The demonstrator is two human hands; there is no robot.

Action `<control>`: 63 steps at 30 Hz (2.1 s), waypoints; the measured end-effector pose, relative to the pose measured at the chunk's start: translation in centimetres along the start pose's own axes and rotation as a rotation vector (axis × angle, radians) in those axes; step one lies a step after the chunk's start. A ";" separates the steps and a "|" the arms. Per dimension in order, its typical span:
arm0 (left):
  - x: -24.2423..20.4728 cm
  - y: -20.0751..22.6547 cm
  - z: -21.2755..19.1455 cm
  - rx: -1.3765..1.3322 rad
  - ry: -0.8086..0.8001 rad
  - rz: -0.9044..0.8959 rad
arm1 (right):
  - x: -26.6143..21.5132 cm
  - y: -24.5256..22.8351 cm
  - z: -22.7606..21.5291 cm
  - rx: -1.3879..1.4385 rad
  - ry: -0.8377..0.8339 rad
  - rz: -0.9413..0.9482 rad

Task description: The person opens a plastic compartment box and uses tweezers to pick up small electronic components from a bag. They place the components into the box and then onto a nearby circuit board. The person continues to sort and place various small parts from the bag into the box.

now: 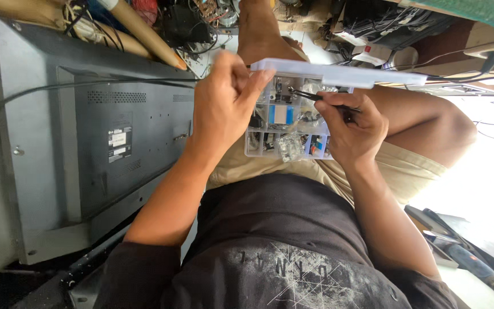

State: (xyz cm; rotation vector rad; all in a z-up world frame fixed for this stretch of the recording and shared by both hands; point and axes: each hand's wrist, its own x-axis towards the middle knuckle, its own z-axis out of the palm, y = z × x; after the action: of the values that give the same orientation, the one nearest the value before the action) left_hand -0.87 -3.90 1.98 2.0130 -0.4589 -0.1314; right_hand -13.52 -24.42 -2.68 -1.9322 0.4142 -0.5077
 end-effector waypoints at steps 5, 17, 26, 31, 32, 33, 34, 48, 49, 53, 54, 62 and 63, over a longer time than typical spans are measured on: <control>-0.4 -0.7 0.3 -0.204 -0.149 0.181 | 0.9 1.2 -0.4 0.333 0.000 -0.016; 0.7 -2.5 2.2 -0.009 -0.324 0.302 | 1.3 1.3 -0.9 0.349 0.057 0.081; 1.1 -2.3 1.5 0.031 -0.334 0.323 | 1.3 2.8 -0.5 0.465 0.116 0.216; 1.0 -2.8 1.6 0.140 -0.335 0.339 | 0.8 3.4 -0.9 0.527 0.167 0.254; 1.1 -2.9 1.7 0.196 -0.338 0.360 | 0.7 3.4 -0.9 0.539 0.166 0.269; 1.0 -2.7 1.7 0.196 -0.339 0.359 | 0.6 2.3 -1.2 0.540 0.166 0.271; 1.0 -2.5 1.7 0.235 -0.372 0.358 | 0.4 1.2 -1.4 0.556 0.164 0.283; -1.0 4.8 -5.3 -0.239 -1.179 0.352 | -3.7 -8.5 -7.7 0.973 -0.052 0.422; -1.5 5.6 -6.0 -0.456 -1.086 0.207 | -3.5 -8.7 -7.8 0.974 -0.017 0.400; -3.7 5.9 -5.5 -0.931 -0.774 -0.058 | -2.6 -9.7 -8.1 0.941 -0.008 0.367; -3.8 6.4 -4.9 -0.920 -0.774 -0.049 | -2.5 -10.1 -7.9 0.950 -0.009 0.356; -4.9 7.5 -1.6 -1.066 -0.728 -0.275 | -3.1 -10.2 -7.8 0.735 0.056 0.295; -4.8 7.5 -1.6 -1.063 -0.732 -0.274 | -3.1 -10.2 -7.8 0.737 0.060 0.294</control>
State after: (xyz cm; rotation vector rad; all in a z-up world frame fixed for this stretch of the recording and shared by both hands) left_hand -6.83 -3.83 8.77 0.9070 -0.4182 -1.0654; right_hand -19.64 -24.84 8.98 -1.1275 0.4599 -0.4427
